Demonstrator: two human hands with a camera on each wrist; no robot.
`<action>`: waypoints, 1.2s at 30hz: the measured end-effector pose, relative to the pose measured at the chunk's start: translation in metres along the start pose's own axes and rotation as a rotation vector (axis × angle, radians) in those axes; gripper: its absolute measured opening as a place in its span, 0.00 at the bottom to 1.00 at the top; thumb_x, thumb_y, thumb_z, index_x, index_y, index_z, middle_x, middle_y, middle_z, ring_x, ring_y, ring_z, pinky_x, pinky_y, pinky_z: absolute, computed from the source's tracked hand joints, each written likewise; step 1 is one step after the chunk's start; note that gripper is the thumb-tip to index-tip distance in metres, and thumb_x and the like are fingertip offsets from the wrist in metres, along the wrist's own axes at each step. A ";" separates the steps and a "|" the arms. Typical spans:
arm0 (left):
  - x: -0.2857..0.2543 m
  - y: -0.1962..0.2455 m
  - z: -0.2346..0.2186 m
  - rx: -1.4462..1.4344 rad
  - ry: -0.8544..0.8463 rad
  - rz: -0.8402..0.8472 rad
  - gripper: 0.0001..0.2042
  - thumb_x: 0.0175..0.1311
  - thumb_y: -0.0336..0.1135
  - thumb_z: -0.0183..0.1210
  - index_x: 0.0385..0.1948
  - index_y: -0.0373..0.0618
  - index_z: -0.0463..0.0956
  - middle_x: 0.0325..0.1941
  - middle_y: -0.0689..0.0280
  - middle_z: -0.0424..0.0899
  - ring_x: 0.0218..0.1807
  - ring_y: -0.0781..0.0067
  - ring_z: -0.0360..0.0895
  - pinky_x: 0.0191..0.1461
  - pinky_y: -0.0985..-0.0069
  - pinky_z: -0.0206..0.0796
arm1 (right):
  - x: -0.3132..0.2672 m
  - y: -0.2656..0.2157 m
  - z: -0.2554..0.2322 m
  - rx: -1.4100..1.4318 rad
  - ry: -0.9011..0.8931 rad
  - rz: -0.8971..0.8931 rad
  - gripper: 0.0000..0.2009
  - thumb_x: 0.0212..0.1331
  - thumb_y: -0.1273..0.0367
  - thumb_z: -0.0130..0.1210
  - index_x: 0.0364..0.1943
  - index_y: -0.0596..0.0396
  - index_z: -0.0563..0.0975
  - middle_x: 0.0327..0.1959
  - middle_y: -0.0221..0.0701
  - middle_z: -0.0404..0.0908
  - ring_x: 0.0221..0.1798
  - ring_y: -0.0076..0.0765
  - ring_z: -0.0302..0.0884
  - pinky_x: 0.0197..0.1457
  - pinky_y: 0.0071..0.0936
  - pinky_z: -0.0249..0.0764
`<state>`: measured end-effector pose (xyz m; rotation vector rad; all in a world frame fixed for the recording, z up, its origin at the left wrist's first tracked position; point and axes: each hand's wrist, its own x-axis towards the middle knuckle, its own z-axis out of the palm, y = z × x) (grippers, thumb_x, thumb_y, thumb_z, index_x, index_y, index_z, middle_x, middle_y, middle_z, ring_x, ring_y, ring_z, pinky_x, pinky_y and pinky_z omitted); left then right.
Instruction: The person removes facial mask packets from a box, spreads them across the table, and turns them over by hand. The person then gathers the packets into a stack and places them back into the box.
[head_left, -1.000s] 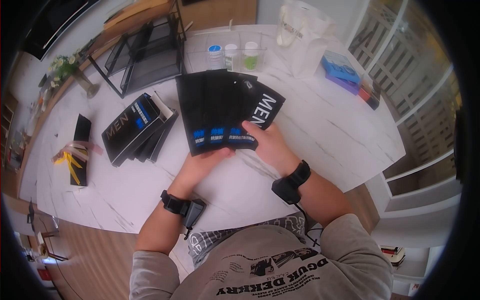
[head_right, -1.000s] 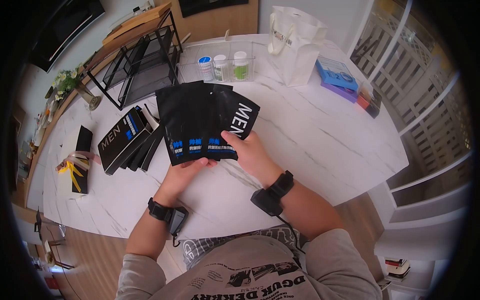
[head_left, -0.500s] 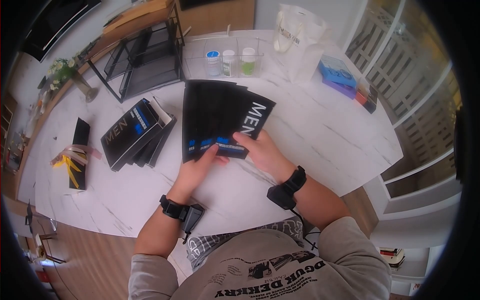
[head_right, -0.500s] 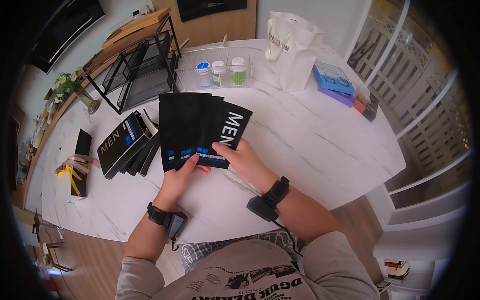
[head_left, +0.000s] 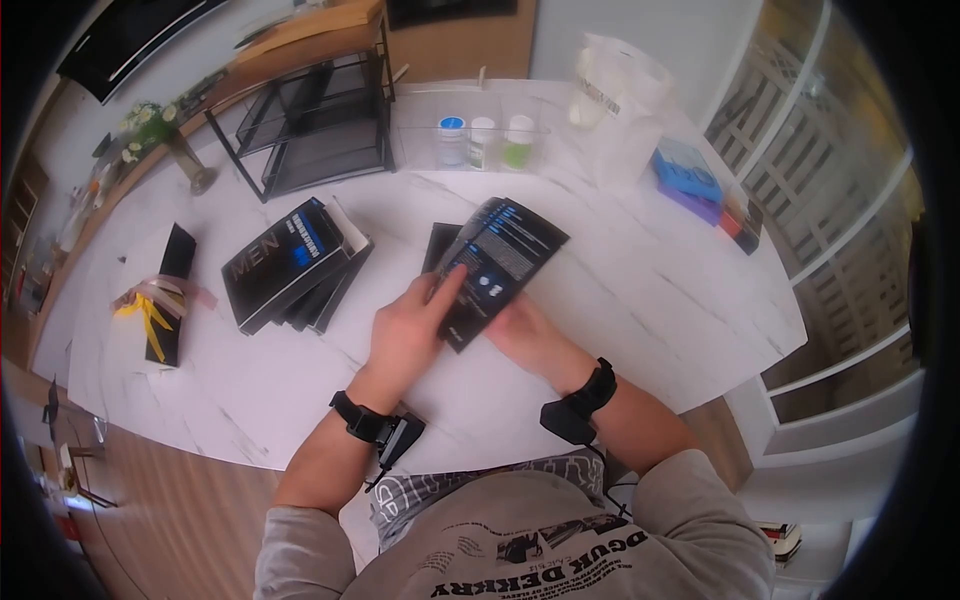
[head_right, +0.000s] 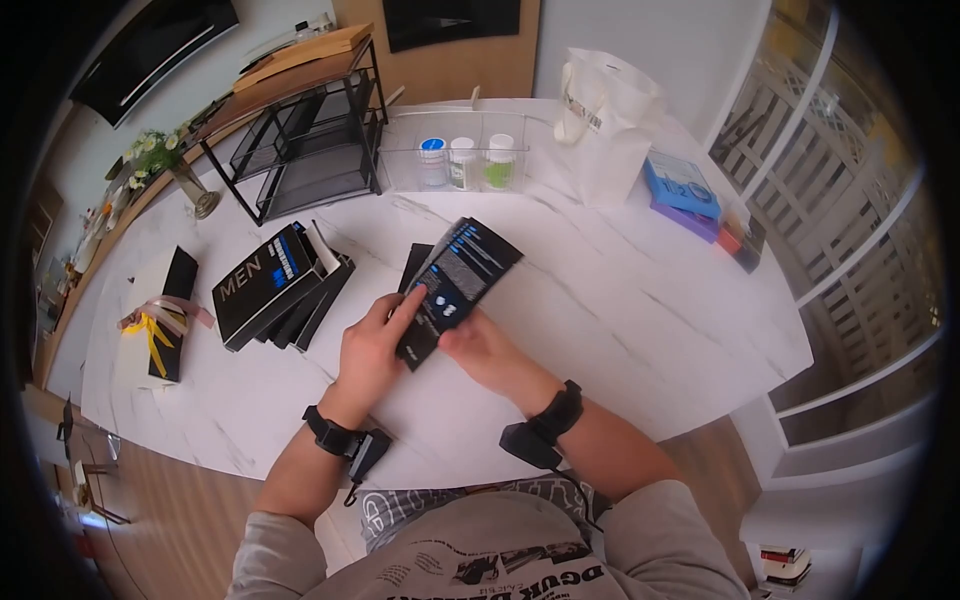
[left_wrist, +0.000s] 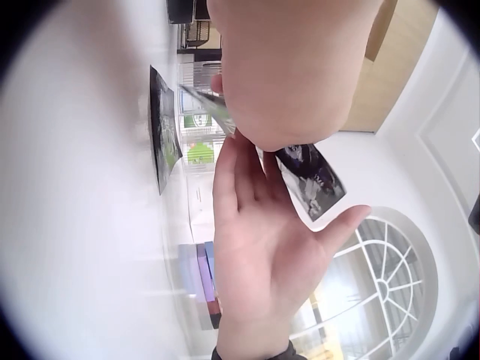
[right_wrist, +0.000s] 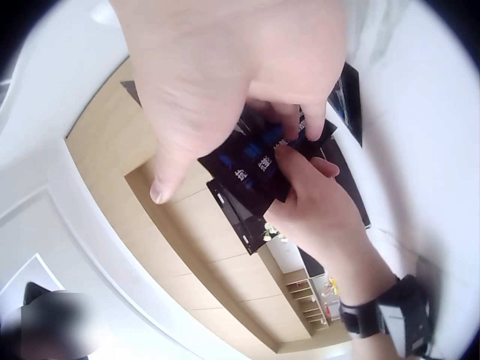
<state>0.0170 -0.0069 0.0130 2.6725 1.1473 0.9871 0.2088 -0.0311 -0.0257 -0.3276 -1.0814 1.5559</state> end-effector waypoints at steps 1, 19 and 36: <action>-0.001 0.003 -0.001 0.028 0.001 -0.003 0.38 0.43 0.20 0.60 0.65 0.57 0.71 0.53 0.54 0.78 0.42 0.56 0.83 0.40 0.66 0.78 | 0.003 -0.001 0.004 0.160 0.006 0.023 0.28 0.71 0.64 0.54 0.70 0.57 0.59 0.66 0.34 0.68 0.69 0.33 0.66 0.70 0.36 0.66; -0.003 -0.026 0.009 -1.280 -0.189 -0.601 0.21 0.70 0.31 0.57 0.62 0.36 0.66 0.56 0.59 0.80 0.54 0.66 0.79 0.56 0.69 0.74 | 0.000 -0.057 -0.028 -0.127 0.127 0.379 0.22 0.64 0.76 0.56 0.63 0.61 0.70 0.60 0.35 0.77 0.61 0.35 0.75 0.65 0.35 0.72; -0.001 -0.015 0.001 -1.482 -0.289 -0.812 0.14 0.73 0.26 0.51 0.57 0.37 0.73 0.53 0.56 0.83 0.49 0.61 0.84 0.47 0.61 0.84 | 0.010 -0.043 -0.025 -0.171 0.294 0.241 0.19 0.67 0.75 0.55 0.61 0.60 0.72 0.59 0.33 0.77 0.59 0.32 0.76 0.64 0.32 0.73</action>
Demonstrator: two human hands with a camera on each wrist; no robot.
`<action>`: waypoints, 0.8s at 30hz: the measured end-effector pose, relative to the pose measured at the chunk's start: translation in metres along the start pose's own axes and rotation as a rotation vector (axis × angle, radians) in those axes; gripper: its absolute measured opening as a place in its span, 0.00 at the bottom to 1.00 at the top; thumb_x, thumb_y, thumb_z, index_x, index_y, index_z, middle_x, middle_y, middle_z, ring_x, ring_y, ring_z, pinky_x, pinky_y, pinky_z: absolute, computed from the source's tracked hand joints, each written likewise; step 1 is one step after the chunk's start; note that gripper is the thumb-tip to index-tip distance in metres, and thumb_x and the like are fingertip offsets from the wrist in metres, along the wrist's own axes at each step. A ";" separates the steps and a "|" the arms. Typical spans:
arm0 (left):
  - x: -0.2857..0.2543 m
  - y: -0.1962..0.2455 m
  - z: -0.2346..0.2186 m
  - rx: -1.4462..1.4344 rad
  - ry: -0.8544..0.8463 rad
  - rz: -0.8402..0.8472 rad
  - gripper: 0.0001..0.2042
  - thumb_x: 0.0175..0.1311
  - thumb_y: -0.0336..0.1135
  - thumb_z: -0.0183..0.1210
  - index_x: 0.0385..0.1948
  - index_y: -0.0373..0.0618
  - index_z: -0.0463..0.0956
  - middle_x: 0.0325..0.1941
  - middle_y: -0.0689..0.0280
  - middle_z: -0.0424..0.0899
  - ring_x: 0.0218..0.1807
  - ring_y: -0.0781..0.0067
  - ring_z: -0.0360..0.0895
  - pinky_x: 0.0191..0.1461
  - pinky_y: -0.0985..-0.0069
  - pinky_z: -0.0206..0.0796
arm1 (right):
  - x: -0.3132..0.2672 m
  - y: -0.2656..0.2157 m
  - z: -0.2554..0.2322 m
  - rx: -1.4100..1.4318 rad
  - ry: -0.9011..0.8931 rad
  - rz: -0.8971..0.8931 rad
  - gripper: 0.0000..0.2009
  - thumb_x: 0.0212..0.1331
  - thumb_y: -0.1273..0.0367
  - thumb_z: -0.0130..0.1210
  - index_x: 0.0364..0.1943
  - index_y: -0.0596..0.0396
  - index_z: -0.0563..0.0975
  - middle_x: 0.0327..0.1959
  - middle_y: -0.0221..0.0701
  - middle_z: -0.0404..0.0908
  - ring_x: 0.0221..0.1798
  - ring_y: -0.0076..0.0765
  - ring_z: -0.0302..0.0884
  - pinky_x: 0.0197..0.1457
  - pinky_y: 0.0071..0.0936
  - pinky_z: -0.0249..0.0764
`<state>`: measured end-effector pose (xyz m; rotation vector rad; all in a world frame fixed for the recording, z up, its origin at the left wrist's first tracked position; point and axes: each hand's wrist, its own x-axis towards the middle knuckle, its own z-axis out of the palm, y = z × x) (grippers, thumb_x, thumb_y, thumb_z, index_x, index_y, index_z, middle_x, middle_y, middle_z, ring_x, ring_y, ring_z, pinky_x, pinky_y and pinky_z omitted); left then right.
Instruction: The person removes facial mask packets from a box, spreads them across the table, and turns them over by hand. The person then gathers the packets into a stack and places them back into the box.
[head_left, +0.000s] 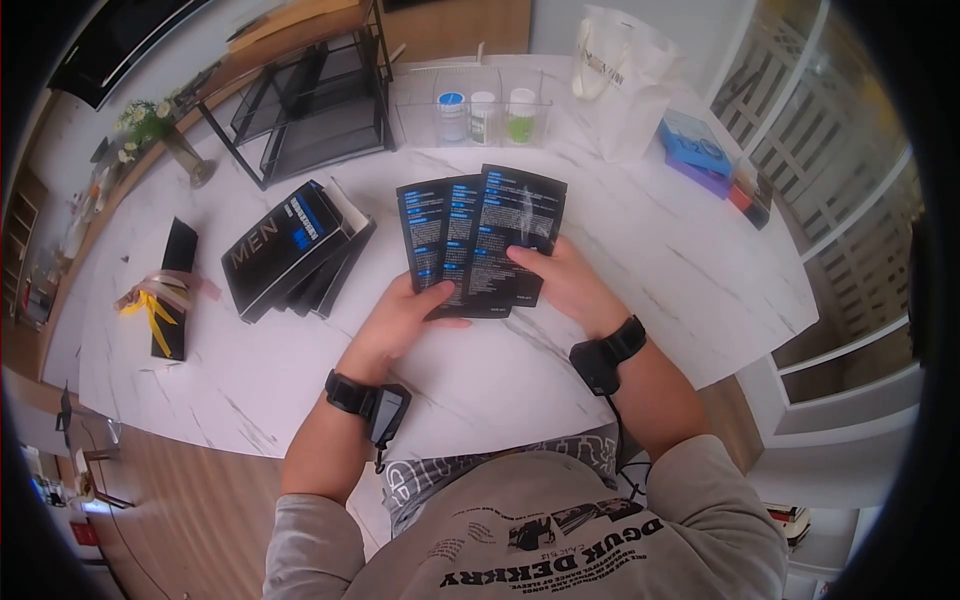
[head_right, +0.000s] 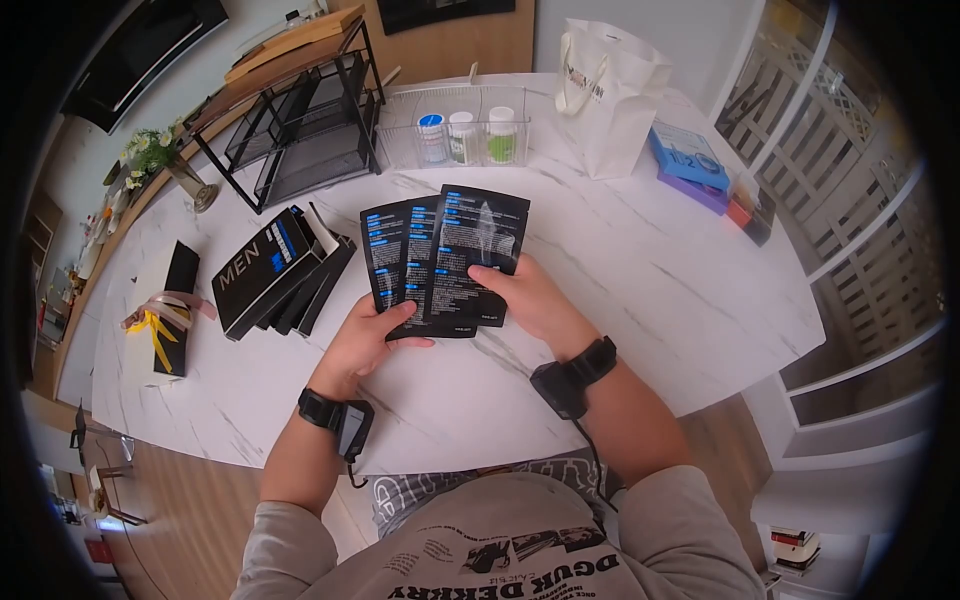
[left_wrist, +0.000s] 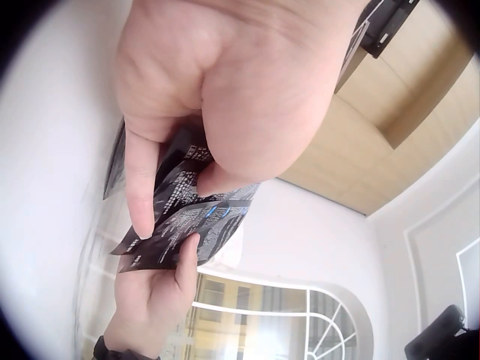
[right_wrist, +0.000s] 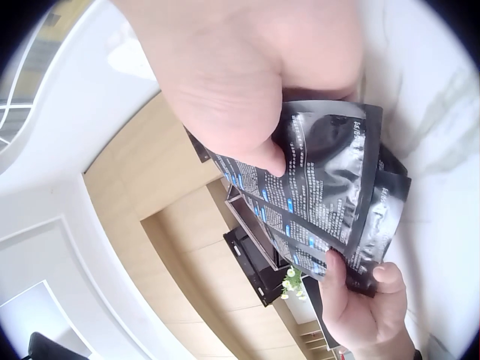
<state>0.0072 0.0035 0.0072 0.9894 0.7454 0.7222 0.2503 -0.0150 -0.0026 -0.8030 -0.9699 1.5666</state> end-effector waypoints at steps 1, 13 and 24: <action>0.000 -0.001 -0.001 -0.010 -0.004 0.004 0.14 0.73 0.26 0.51 0.57 0.37 0.72 0.53 0.55 0.82 0.50 0.61 0.84 0.47 0.61 0.84 | -0.001 -0.001 0.001 0.006 0.005 0.011 0.18 0.67 0.74 0.55 0.61 0.60 0.72 0.59 0.33 0.77 0.59 0.32 0.76 0.64 0.32 0.73; 0.000 -0.003 0.000 0.014 -0.059 0.029 0.16 0.72 0.27 0.53 0.58 0.35 0.71 0.55 0.56 0.80 0.54 0.63 0.81 0.54 0.65 0.80 | 0.000 0.016 0.005 -0.005 -0.012 -0.025 0.15 0.68 0.75 0.53 0.57 0.61 0.74 0.54 0.31 0.80 0.55 0.27 0.77 0.60 0.30 0.74; 0.004 -0.006 0.001 0.191 0.000 0.070 0.13 0.70 0.25 0.55 0.54 0.35 0.76 0.51 0.59 0.83 0.48 0.70 0.82 0.47 0.70 0.83 | 0.001 0.014 0.005 -0.095 0.005 -0.019 0.15 0.68 0.74 0.55 0.56 0.61 0.75 0.54 0.31 0.81 0.54 0.27 0.78 0.60 0.29 0.75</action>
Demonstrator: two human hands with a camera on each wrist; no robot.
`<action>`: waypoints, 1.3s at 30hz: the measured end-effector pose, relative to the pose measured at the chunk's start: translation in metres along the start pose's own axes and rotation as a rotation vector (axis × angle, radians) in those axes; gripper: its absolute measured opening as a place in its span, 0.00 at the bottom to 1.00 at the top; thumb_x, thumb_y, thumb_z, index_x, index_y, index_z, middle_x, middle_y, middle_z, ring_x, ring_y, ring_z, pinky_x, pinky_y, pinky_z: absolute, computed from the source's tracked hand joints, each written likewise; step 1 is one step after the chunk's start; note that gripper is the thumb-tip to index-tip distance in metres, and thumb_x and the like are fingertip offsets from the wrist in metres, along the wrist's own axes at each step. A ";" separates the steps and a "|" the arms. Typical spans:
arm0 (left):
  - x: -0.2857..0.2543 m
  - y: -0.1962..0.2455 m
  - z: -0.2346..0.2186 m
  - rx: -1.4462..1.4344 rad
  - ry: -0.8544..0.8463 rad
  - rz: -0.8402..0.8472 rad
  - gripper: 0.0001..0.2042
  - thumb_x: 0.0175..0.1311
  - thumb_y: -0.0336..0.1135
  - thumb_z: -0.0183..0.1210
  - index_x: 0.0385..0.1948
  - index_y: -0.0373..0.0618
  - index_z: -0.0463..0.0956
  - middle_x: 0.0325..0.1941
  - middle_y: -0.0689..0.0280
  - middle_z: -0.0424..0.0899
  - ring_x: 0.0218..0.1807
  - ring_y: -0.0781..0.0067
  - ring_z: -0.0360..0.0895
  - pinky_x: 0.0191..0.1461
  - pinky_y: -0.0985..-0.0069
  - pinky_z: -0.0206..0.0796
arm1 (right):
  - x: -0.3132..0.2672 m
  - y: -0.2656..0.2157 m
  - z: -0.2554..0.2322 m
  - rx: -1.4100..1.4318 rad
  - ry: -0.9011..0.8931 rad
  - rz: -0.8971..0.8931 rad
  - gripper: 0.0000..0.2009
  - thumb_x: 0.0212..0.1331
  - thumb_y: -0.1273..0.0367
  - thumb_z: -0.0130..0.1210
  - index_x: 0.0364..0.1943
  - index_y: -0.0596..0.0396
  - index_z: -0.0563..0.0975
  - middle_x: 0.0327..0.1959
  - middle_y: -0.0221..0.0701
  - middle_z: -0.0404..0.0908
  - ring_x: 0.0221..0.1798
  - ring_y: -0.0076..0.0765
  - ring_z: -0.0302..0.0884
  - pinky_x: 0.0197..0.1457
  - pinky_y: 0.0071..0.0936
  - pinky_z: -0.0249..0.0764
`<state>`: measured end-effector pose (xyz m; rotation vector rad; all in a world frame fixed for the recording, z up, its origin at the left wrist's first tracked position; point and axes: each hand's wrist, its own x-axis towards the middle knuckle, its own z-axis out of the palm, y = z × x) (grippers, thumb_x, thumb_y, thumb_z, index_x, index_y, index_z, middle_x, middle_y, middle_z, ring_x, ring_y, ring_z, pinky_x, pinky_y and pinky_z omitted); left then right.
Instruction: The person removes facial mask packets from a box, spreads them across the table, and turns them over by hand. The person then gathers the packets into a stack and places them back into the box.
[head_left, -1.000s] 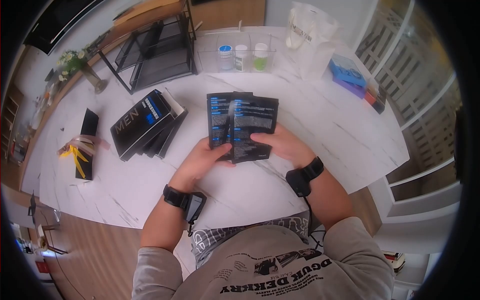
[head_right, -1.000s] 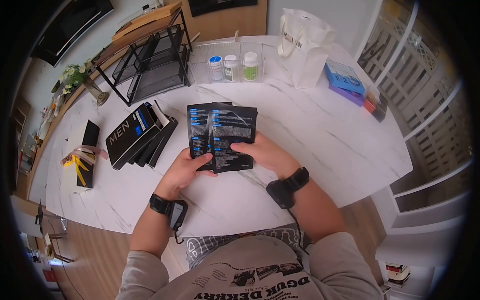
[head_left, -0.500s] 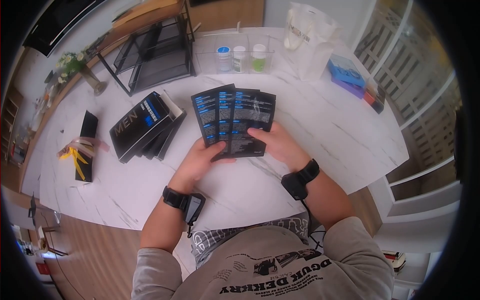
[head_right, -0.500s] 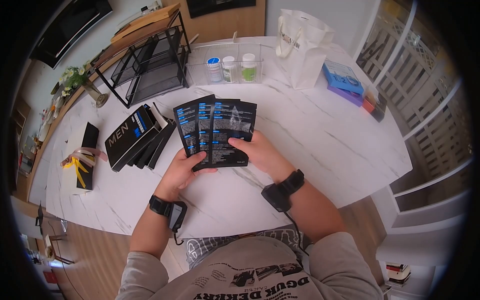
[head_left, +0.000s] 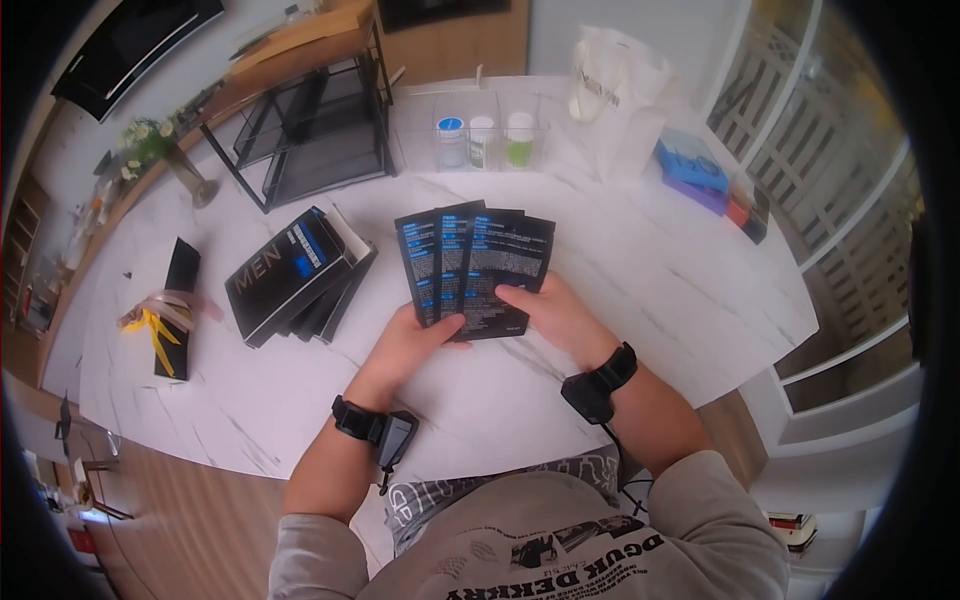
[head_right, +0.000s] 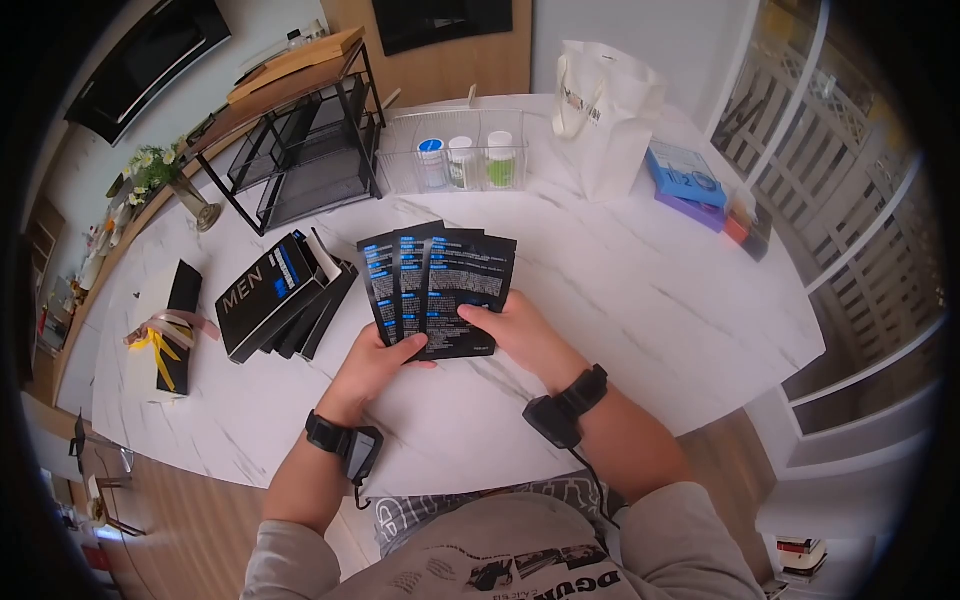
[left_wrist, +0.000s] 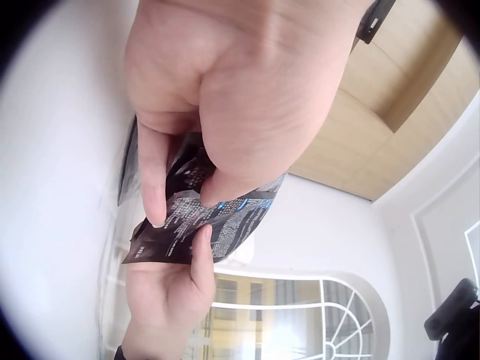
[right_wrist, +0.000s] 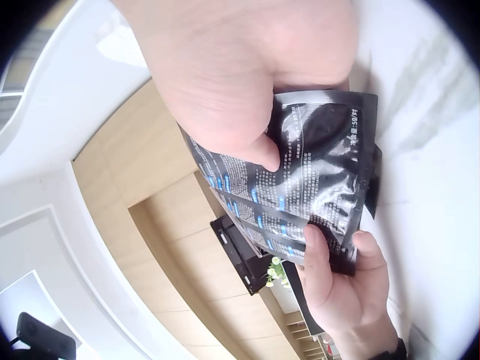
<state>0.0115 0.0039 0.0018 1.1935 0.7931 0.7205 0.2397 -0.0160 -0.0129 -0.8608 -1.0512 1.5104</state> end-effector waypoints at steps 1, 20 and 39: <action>0.000 0.000 0.000 -0.003 -0.001 -0.005 0.13 0.70 0.25 0.55 0.54 0.35 0.75 0.51 0.59 0.83 0.47 0.70 0.82 0.47 0.71 0.83 | 0.000 0.000 0.000 -0.008 -0.002 0.002 0.15 0.68 0.74 0.55 0.56 0.61 0.75 0.54 0.31 0.81 0.54 0.27 0.78 0.60 0.29 0.75; -0.002 0.003 0.000 0.047 -0.040 -0.010 0.14 0.70 0.26 0.55 0.55 0.33 0.74 0.51 0.59 0.82 0.48 0.70 0.80 0.47 0.74 0.81 | -0.002 -0.005 0.004 -0.034 0.119 -0.151 0.15 0.71 0.68 0.54 0.57 0.61 0.74 0.54 0.30 0.80 0.55 0.24 0.75 0.59 0.26 0.73; -0.003 0.004 -0.002 0.023 -0.020 -0.035 0.15 0.71 0.30 0.56 0.55 0.34 0.75 0.50 0.59 0.83 0.47 0.70 0.81 0.45 0.74 0.81 | -0.003 -0.007 0.003 -0.164 0.117 -0.222 0.15 0.71 0.68 0.53 0.57 0.60 0.73 0.54 0.30 0.80 0.56 0.24 0.76 0.60 0.27 0.72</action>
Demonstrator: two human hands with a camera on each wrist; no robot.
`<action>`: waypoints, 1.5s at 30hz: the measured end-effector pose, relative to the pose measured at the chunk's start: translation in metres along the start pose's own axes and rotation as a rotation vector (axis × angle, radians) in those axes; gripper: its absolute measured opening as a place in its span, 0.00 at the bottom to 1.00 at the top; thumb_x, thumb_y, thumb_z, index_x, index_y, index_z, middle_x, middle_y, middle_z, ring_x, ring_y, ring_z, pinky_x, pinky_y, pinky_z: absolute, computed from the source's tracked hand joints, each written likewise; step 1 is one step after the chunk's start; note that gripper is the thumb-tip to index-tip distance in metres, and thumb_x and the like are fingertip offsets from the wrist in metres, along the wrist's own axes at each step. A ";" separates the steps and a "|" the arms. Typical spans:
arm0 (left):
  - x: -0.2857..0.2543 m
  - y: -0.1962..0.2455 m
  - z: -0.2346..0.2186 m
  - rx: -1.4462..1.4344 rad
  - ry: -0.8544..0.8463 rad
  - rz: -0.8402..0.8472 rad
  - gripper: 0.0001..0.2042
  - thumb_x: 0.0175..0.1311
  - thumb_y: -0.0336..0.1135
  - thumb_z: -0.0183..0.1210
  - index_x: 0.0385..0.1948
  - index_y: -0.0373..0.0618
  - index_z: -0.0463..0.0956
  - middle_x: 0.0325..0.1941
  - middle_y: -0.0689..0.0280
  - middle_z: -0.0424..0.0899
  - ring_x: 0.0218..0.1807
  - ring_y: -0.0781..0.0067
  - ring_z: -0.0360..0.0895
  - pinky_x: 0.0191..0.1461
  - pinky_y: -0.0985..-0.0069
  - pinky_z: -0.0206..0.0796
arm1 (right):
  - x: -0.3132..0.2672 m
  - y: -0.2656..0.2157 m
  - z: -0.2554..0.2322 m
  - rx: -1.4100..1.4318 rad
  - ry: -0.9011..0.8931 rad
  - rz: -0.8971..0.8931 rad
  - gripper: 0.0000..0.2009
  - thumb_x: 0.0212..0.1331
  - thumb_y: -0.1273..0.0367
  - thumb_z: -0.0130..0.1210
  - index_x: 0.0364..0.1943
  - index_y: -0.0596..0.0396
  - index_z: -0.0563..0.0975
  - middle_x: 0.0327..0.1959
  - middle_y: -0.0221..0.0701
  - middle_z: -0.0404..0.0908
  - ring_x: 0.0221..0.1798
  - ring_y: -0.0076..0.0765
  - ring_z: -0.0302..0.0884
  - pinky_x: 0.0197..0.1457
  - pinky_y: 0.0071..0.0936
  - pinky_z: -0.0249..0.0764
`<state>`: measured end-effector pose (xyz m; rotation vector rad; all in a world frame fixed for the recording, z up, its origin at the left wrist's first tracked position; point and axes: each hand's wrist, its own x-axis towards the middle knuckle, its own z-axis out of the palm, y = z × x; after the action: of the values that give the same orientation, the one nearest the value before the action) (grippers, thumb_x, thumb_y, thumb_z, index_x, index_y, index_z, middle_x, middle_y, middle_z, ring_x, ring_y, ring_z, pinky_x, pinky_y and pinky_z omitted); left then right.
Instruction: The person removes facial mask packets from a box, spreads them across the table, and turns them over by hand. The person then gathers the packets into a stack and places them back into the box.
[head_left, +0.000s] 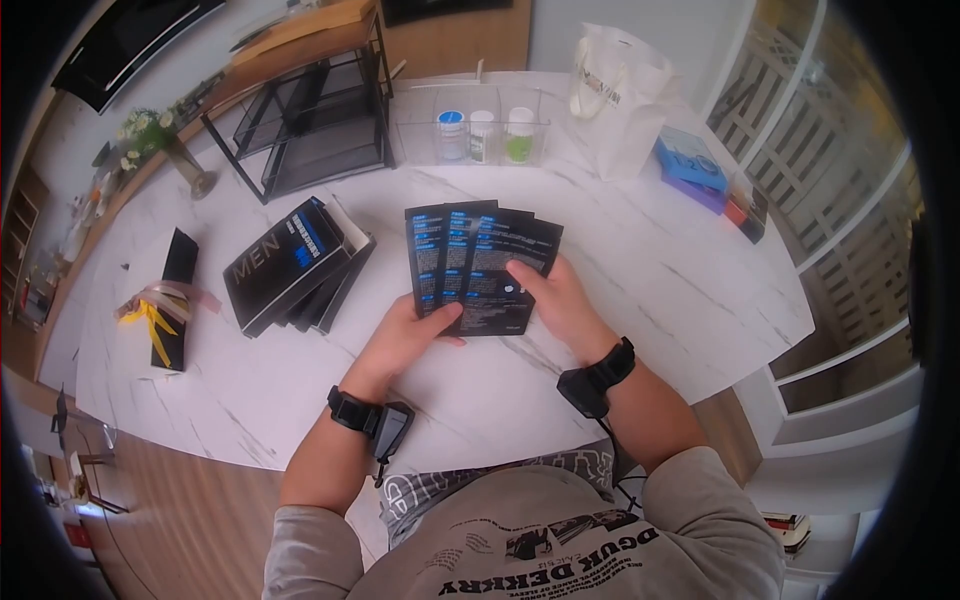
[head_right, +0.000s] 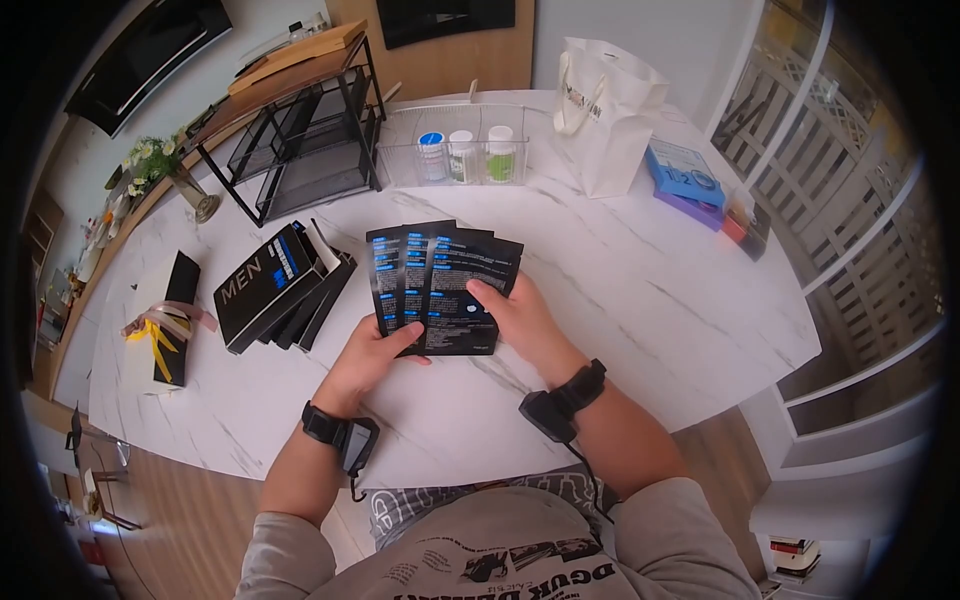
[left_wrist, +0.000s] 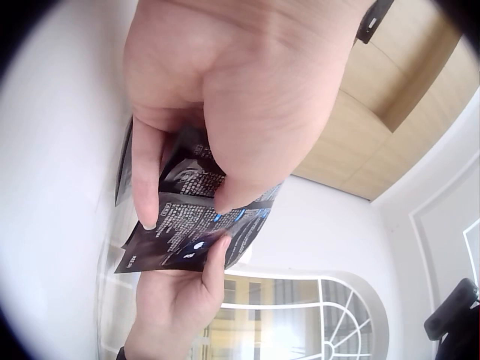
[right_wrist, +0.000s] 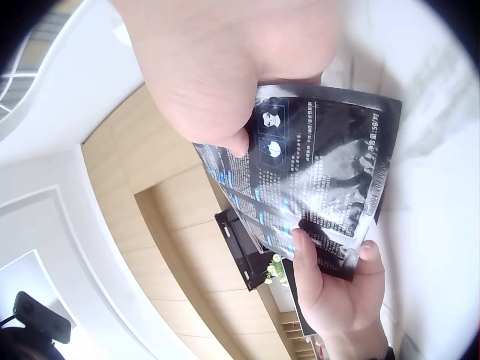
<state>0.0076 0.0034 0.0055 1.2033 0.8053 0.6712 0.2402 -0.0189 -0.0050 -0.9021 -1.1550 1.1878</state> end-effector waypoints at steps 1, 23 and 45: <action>0.000 0.000 0.000 -0.014 0.005 -0.011 0.15 0.71 0.31 0.56 0.55 0.34 0.75 0.50 0.59 0.83 0.47 0.70 0.81 0.45 0.74 0.81 | 0.000 -0.002 0.000 -0.005 -0.002 -0.005 0.15 0.71 0.68 0.53 0.57 0.60 0.73 0.54 0.30 0.80 0.56 0.25 0.76 0.60 0.27 0.72; 0.000 -0.002 -0.001 0.018 -0.015 0.001 0.15 0.73 0.34 0.56 0.53 0.34 0.76 0.48 0.60 0.84 0.45 0.71 0.82 0.44 0.73 0.80 | 0.000 0.000 0.002 0.023 0.015 0.029 0.14 0.70 0.69 0.55 0.56 0.59 0.75 0.52 0.30 0.81 0.54 0.25 0.76 0.59 0.27 0.73; 0.000 -0.004 0.000 0.028 -0.028 0.019 0.15 0.72 0.34 0.56 0.54 0.34 0.76 0.49 0.60 0.84 0.46 0.70 0.82 0.45 0.73 0.80 | 0.000 0.002 0.006 -0.010 0.047 0.020 0.15 0.70 0.67 0.55 0.55 0.61 0.74 0.51 0.30 0.81 0.53 0.24 0.76 0.58 0.26 0.72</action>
<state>0.0078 0.0029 0.0018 1.2445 0.7836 0.6588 0.2344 -0.0189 -0.0054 -0.9469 -1.1177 1.1722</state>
